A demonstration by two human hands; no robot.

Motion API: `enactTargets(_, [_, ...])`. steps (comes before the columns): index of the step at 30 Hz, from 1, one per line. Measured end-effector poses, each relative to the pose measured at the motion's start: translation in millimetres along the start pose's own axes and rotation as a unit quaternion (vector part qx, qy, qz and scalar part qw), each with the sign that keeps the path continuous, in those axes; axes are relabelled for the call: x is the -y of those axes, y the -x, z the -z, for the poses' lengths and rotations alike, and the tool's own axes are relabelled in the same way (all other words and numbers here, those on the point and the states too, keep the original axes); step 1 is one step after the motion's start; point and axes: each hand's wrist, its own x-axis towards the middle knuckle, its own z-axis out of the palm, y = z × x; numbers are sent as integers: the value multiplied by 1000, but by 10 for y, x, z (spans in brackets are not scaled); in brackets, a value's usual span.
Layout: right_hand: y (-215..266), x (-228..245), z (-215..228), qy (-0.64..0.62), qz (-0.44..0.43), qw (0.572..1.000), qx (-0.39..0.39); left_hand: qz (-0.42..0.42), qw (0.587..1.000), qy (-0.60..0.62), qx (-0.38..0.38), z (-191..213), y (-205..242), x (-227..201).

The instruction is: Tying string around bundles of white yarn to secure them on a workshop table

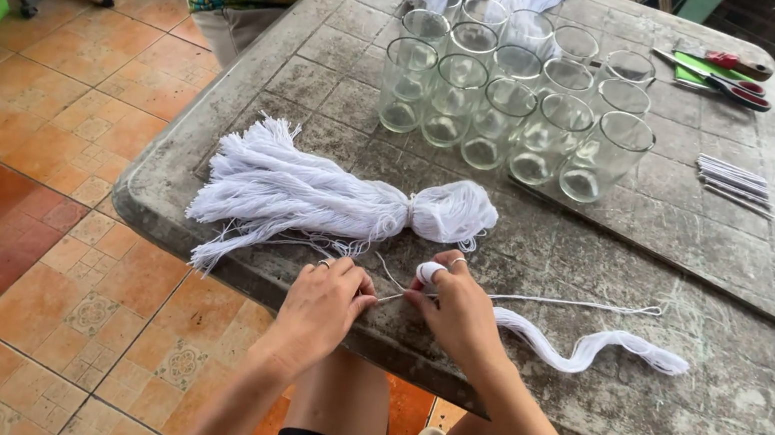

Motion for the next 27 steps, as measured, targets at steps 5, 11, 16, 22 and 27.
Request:
enactTargets(5, [80,-90,92,-6,-40,999,24,-39,996,-23,-78,-101,-132,129])
enactTargets(11, [72,-169,55,-14,-33,999,25,-60,991,-42,-112,-143,-408,156])
enactTargets(16, [72,-142,64,-6,-42,999,15,-48,995,-22,-88,110,-486,111])
enactTargets(22, [77,-21,113,14,-36,999,6,-56,997,-40,-33,-31,-603,192])
enactTargets(27, [156,49,205,17,-13,1000,-2,-107,993,-33,-41,118,-498,-81])
